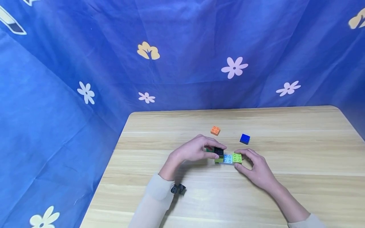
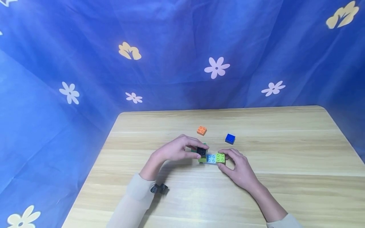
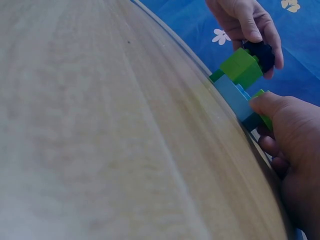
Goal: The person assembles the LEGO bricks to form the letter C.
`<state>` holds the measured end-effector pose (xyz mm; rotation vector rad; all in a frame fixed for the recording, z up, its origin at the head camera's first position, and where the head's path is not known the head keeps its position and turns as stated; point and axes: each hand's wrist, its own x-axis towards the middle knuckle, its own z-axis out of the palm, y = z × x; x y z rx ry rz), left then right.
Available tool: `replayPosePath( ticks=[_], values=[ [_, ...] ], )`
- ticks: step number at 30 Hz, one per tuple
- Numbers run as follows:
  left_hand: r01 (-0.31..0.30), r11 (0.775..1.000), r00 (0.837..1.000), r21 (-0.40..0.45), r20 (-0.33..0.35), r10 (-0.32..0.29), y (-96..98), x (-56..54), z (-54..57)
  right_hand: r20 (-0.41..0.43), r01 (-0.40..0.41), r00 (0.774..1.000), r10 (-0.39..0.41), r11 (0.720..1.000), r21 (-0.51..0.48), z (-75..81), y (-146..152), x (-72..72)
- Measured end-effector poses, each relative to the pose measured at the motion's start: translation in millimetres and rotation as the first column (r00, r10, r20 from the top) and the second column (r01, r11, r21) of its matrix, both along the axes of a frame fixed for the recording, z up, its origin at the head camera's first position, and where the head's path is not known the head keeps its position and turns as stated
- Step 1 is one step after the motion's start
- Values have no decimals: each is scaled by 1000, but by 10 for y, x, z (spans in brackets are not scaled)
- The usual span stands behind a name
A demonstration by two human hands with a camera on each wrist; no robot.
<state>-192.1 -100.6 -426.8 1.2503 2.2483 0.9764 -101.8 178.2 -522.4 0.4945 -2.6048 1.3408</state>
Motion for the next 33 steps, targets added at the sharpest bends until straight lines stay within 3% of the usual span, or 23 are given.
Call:
replayPosePath(
  ticks=[25, 29, 33],
  values=[
    [-82, 994, 996, -77, -24, 80, 73, 60, 72, -13, -9, 1000, 9, 1000, -10, -27, 25, -24],
    [-70, 995, 997, -74, -15, 69, 81, 65, 86, -12, -6, 1000, 6, 1000, -13, -21, 26, -16],
    [-16, 999, 1000, -49, 0, 16, 59, 17, 75, -13, -11, 1000, 10, 1000, -17, -10, 4, -14]
  ],
)
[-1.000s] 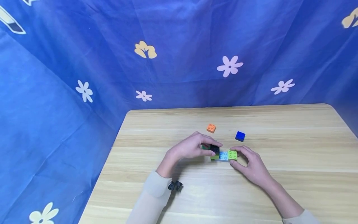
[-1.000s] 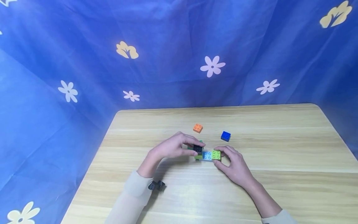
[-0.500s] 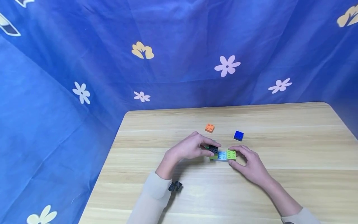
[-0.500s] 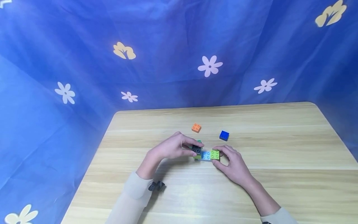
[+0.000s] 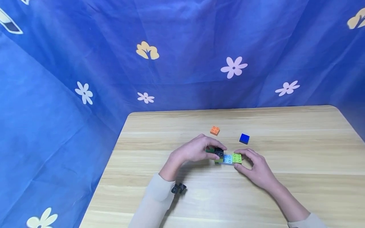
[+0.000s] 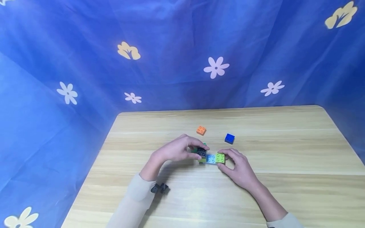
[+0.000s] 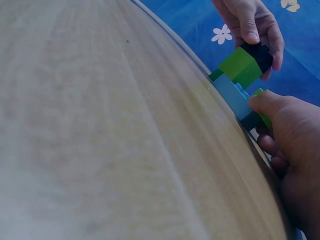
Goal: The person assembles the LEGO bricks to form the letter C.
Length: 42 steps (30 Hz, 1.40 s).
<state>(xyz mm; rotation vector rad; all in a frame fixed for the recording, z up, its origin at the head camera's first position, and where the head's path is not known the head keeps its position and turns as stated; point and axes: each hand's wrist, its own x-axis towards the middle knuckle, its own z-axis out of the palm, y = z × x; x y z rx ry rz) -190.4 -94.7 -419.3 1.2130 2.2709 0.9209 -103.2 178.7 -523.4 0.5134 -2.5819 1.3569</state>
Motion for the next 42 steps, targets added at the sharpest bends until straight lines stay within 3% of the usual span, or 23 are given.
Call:
replayPosePath(
  ticks=[3, 5, 9, 13, 18, 22, 28, 32, 36, 39, 42],
  values=[
    [36, 998, 998, 49, 47, -39, -15, -94, -32, -3, 0, 1000, 0, 1000, -4, 7, -3, -1],
    [24, 996, 997, 87, 68, -30, -31, -184, -61, -2, 3, 1000, -3, 1000, -3, 12, -3, -6],
    [-95, 986, 996, 140, 11, 94, -43, -402, -142, 13, 7, 1000, -7, 1000, 1, 23, -3, -21],
    [-247, 959, 968, 140, -18, 252, -19, -591, -253, 31, -8, 999, 8, 1000, -13, 34, -18, -31],
    [-311, 950, 950, 41, -26, 312, 39, -705, -385, 33, -26, 999, 27, 999, -25, 30, -39, -28],
    [-347, 937, 936, -42, -77, 343, 82, -707, -401, 33, -29, 999, 30, 999, -29, 26, -41, -28],
    [-366, 929, 929, -60, -80, 361, 112, -700, -376, 37, -16, 999, 16, 1000, -8, 38, -5, -23],
    [-343, 939, 937, -23, -74, 340, 117, -683, -330, 44, -8, 999, 8, 1000, -3, 47, 18, -19],
    [-319, 944, 947, 91, -9, 321, 123, -586, -245, 18, 17, 1000, -17, 1000, 8, 32, 34, -36],
    [-332, 918, 943, 217, 62, 326, 144, -433, -185, -16, 31, 999, -30, 999, 12, 8, 41, -64],
    [-387, 847, 922, 366, 180, 343, 183, -248, -185, -44, 37, 998, -36, 999, 17, -8, 58, -112]
  ],
)
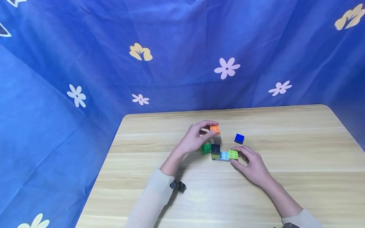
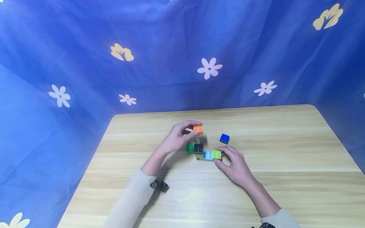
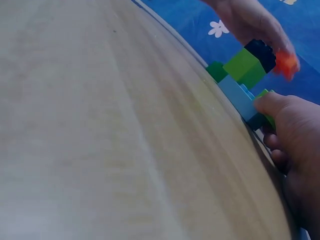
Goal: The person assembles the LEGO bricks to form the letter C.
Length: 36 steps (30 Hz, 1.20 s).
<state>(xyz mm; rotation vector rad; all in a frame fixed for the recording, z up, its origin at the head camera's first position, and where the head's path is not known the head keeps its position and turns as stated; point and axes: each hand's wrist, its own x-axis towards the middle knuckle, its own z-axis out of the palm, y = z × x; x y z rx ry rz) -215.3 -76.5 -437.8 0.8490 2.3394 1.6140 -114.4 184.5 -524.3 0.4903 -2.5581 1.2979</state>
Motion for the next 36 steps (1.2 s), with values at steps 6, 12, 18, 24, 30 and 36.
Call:
replayPosePath(
  ticks=[6, 12, 18, 24, 30, 36],
  values=[
    [-59, 949, 993, 308, 114, 25, 58, 224, -186, -38, 1, 999, -2, 1000, -13, -11, 28, -200],
    [-84, 916, 993, 391, 112, 43, 118, 244, -340, -44, -14, 999, 13, 999, -30, -37, 49, -314],
    [-77, 920, 984, 384, 177, 9, 158, 269, -465, -25, 15, 1000, -16, 998, -53, -46, 81, -304],
    [-33, 931, 982, 362, 185, -37, 182, 278, -504, -15, 16, 1000, -16, 999, -41, -31, 88, -307],
    [-7, 945, 986, 326, 161, -48, 183, 260, -492, -11, 14, 1000, -14, 1000, -28, -16, 79, -307],
    [18, 967, 991, 255, 125, -51, 162, 257, -457, 3, 14, 1000, -14, 999, -42, -15, 61, -298]
  ],
)
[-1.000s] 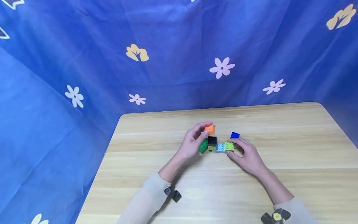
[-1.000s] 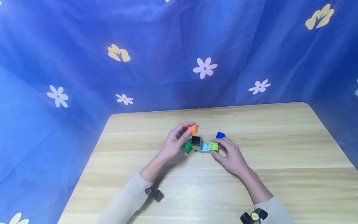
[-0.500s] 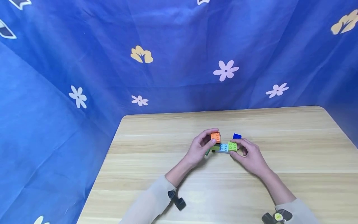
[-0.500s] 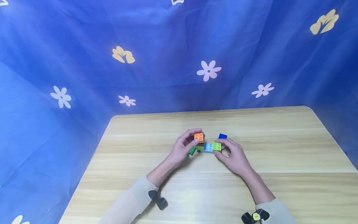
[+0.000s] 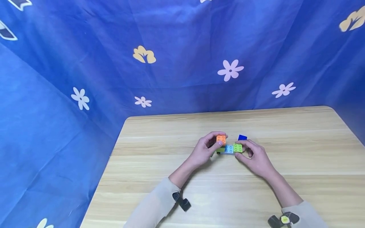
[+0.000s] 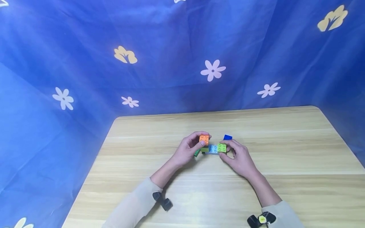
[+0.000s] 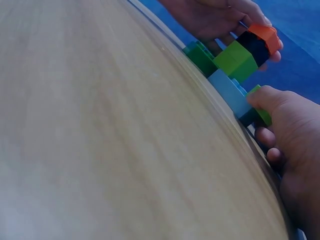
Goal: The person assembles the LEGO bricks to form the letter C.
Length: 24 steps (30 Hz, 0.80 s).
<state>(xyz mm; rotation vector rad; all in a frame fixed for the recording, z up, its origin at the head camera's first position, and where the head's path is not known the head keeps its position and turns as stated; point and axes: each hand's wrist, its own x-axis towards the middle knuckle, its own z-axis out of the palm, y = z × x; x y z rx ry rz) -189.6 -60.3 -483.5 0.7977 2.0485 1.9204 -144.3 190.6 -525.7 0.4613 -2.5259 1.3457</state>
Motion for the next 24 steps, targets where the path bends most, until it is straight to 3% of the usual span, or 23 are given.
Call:
replayPosePath(
  ticks=[3, 11, 18, 24],
  values=[
    [-6, 999, 1000, -45, -22, 5, -8, 1, 9, 9, 7, 1000, -7, 1000, -10, 8, -4, 7],
    [5, 999, 1000, -51, -31, -6, 8, -26, -4, 32, 24, 999, -24, 1000, -12, -17, 24, 5],
    [12, 996, 1000, -93, -28, -15, -34, -28, 13, 42, -15, 999, 17, 998, -63, -33, 38, 13],
    [97, 971, 987, -217, -103, -122, -211, -153, 116, 36, -17, 999, 20, 995, -94, -15, 19, 0]
  ],
)
